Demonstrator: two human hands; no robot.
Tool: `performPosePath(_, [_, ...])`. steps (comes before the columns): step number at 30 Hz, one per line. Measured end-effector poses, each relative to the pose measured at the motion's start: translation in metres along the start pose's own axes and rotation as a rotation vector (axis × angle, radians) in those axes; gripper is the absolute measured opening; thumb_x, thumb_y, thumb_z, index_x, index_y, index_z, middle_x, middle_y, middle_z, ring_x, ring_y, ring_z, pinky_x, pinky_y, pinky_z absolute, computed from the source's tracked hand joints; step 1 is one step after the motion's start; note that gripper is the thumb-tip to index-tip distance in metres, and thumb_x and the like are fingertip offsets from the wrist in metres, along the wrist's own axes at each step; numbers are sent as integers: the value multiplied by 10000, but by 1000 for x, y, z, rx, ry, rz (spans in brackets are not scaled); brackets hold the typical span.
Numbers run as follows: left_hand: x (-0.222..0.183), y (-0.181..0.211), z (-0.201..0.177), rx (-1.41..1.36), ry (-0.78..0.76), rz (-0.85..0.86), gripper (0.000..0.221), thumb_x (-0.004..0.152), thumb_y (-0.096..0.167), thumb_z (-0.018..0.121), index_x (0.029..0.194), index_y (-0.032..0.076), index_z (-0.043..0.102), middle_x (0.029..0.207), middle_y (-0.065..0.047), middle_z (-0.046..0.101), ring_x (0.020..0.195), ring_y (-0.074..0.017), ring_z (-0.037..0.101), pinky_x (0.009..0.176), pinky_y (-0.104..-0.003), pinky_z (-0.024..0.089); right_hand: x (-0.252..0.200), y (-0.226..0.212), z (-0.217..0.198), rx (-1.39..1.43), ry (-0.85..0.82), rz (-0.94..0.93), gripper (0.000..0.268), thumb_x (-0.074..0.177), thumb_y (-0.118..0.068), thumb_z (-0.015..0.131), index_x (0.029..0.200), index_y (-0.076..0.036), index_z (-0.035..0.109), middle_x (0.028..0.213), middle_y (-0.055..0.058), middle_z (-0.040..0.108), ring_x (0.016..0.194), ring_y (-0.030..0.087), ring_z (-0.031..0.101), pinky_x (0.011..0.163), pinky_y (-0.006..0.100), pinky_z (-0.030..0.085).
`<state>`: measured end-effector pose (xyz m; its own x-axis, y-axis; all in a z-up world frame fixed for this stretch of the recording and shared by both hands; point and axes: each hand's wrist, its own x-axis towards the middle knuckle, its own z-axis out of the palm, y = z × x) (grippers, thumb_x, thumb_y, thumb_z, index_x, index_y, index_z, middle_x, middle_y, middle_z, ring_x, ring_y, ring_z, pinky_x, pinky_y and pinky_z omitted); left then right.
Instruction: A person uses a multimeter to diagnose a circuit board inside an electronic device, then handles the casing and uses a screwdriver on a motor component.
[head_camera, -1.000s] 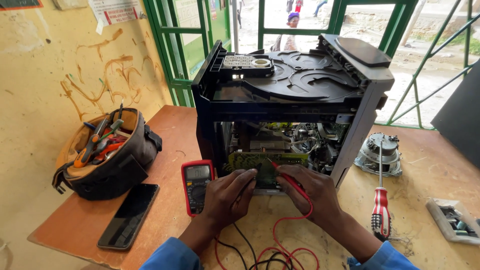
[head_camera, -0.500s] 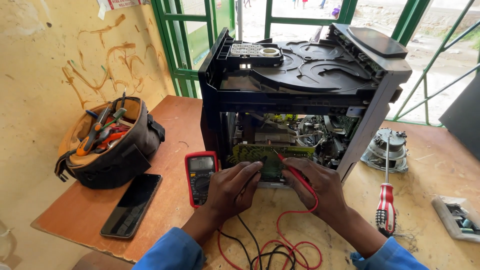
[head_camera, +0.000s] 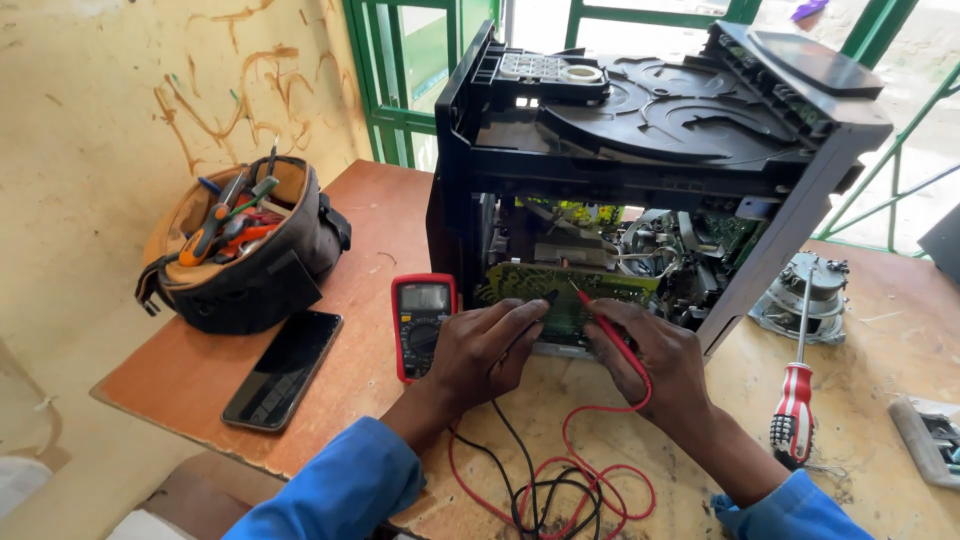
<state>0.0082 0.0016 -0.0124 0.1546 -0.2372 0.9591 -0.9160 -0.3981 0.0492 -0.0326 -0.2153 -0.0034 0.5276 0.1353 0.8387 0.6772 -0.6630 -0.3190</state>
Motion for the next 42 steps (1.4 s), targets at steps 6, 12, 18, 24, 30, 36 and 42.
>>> performPosePath(6, [-5,-2,3,18,6,10,204,1032,200,579,1101,96,740,878,-96,710,634,-349,710,531,-408,583,-8,9,5,-24,4,-13,290,889,-216,805,1159,-119,766,993,165,781,903,422,737,721,502,605])
performPosePath(12, [-15,-9,5,59,-38,31,238,1055,228,532,1148,118,723,894,-76,694,635,-337,699,547,-403,579,-13,7,8,-113,16,-47,332,874,-223,832,1192,-148,775,973,129,782,815,358,742,654,437,597])
performPosePath(18, [-28,-14,4,62,-212,8,264,1083,151,523,1345,141,551,1143,-81,671,716,-364,668,568,-474,464,-22,10,1,-209,-107,-216,318,1066,-107,745,1332,62,699,1257,216,745,1054,311,735,887,391,552])
performPosePath(24, [-40,-27,16,99,-231,79,282,1158,215,471,1433,167,434,1244,-40,641,904,-335,773,646,-458,526,-34,2,-3,-239,-162,-295,345,1251,-101,650,1472,162,629,1377,334,687,1157,448,711,965,485,543])
performPosePath(30, [-37,-22,13,43,-232,48,272,1142,190,440,1404,120,462,1212,-72,653,859,-332,751,589,-443,487,-31,-5,0,-270,-149,-255,338,1225,-132,659,1433,133,636,1332,304,706,1060,406,729,811,445,556])
performPosePath(36, [-37,-22,14,50,-229,3,278,1155,231,492,1419,160,447,1246,-14,647,948,-294,816,671,-422,558,-33,-9,-4,-209,-181,-271,365,1267,-55,648,1492,230,611,1390,389,662,1114,478,683,991,519,553])
performPosePath(42, [-44,-25,20,21,-273,-80,372,1156,232,567,1496,209,417,1351,13,655,1043,-271,838,738,-403,602,-37,-13,0,-103,-237,-114,417,1261,-39,611,1512,284,532,1405,414,543,1106,459,573,905,484,484])
